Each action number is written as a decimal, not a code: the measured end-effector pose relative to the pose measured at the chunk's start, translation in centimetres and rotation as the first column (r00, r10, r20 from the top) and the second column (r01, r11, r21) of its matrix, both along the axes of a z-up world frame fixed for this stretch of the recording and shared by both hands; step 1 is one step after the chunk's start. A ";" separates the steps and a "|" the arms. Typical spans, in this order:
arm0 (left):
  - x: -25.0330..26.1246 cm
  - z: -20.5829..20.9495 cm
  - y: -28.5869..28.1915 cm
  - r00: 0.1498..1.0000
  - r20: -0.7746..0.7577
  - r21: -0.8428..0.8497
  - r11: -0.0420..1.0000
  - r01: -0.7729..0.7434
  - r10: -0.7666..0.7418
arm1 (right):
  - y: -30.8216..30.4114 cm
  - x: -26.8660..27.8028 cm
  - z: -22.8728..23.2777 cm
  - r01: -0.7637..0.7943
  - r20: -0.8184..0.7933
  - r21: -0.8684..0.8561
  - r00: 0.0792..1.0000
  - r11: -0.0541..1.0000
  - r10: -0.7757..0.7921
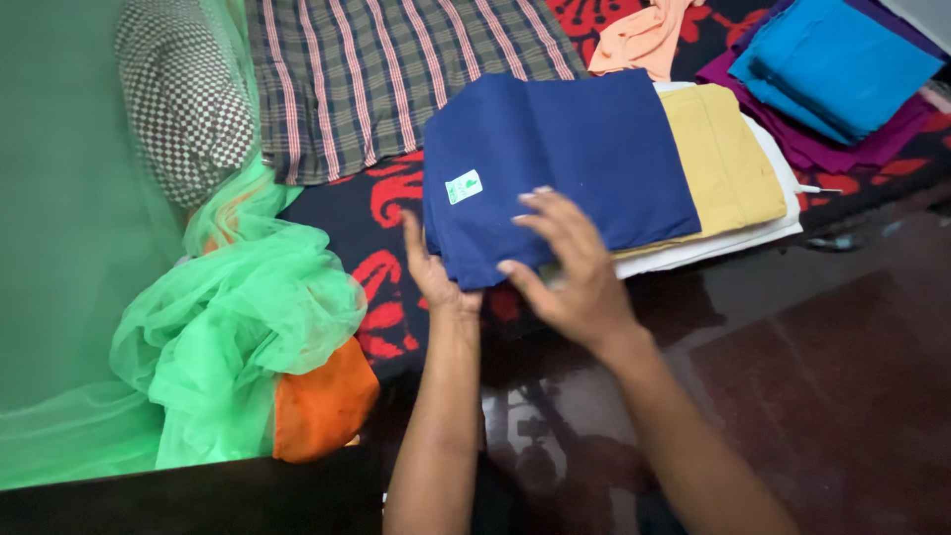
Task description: The person folds different colored fabric pieces on a bed and kemudian places them on a metal shelf.
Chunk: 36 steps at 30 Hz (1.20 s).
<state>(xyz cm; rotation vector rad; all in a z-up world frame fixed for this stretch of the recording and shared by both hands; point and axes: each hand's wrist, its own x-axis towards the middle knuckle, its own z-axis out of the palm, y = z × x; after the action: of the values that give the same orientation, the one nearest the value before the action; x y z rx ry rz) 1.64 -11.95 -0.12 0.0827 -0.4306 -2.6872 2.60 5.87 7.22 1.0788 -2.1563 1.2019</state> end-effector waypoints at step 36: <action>-1.6 -4.8 -3.0 0.884 0.466 -0.444 0.856 0.264 -0.031 | 11.0 -9.6 -6.5 0.379 0.738 -0.557 0.634 0.739 0.231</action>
<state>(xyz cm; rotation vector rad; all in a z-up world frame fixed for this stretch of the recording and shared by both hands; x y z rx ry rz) 0.00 -14.95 -4.94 0.5398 -1.3121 -2.5967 -6.96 16.83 0.75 0.0773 -1.8817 2.4854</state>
